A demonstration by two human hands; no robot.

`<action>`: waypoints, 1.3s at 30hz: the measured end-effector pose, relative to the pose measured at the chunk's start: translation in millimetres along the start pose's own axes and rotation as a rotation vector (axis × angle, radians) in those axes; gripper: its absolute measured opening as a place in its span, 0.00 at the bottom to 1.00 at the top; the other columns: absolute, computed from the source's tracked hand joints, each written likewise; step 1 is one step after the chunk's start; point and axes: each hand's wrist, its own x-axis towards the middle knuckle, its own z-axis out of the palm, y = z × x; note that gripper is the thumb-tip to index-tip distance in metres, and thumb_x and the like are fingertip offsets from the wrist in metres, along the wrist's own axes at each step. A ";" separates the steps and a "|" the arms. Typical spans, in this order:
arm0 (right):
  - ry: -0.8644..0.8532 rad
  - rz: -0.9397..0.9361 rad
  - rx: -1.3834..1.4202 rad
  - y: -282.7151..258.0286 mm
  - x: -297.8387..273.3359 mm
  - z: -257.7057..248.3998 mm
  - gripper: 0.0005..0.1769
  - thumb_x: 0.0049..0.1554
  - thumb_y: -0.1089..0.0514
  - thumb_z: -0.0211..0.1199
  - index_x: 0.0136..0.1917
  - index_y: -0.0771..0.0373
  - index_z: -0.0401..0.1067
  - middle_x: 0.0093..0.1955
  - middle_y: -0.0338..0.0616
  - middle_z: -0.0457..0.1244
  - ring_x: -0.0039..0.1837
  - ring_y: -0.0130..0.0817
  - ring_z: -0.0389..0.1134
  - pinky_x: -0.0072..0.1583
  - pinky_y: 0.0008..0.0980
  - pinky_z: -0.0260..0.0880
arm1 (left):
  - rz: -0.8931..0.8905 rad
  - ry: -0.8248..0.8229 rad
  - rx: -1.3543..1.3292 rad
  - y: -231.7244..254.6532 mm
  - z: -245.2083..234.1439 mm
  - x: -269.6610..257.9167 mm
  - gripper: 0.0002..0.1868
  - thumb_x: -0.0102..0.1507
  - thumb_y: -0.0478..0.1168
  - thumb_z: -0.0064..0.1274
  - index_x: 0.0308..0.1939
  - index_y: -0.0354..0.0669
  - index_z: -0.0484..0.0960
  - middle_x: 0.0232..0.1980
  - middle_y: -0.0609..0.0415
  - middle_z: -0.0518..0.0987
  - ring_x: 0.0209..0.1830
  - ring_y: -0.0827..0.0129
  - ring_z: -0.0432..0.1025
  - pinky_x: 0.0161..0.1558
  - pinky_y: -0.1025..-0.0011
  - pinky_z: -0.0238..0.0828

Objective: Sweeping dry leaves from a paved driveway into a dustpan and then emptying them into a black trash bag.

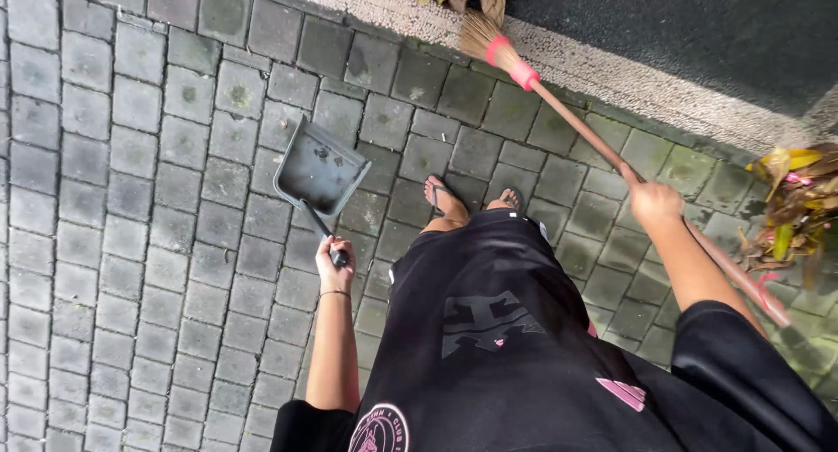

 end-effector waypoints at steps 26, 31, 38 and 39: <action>0.047 0.209 0.569 98.9 -145.0 46.2 0.30 0.67 0.50 0.48 0.82 0.44 0.58 0.39 0.67 0.70 0.40 0.64 0.69 0.45 0.57 0.72 | -0.217 0.000 0.369 -224.5 47.9 116.6 0.10 0.63 0.31 0.48 0.29 0.44 0.66 0.23 0.58 0.66 0.19 0.76 0.63 0.21 0.82 0.70; 0.210 0.042 0.668 74.2 -43.0 67.7 0.32 0.66 0.55 0.47 0.83 0.58 0.54 0.42 0.73 0.68 0.46 0.74 0.69 0.48 0.61 0.68 | -0.242 0.028 0.262 -274.1 58.2 191.9 0.08 0.63 0.31 0.49 0.29 0.41 0.69 0.23 0.56 0.70 0.18 0.74 0.66 0.25 0.79 0.75; -0.036 -0.033 0.673 34.1 -83.1 62.2 0.33 0.65 0.58 0.47 0.82 0.53 0.52 0.45 0.70 0.68 0.48 0.66 0.71 0.53 0.57 0.69 | 0.032 0.182 0.402 -329.9 38.7 287.1 0.27 0.62 0.45 0.56 0.56 0.55 0.56 0.52 0.67 0.59 0.48 0.78 0.57 0.40 0.69 0.75; -0.102 -0.006 0.601 35.0 -106.6 54.0 0.33 0.65 0.55 0.48 0.82 0.46 0.53 0.54 0.73 0.69 0.57 0.66 0.71 0.63 0.62 0.70 | 0.206 0.263 0.628 -330.9 30.5 304.8 0.52 0.60 0.60 0.65 0.79 0.66 0.48 0.78 0.77 0.50 0.76 0.83 0.48 0.58 0.59 0.78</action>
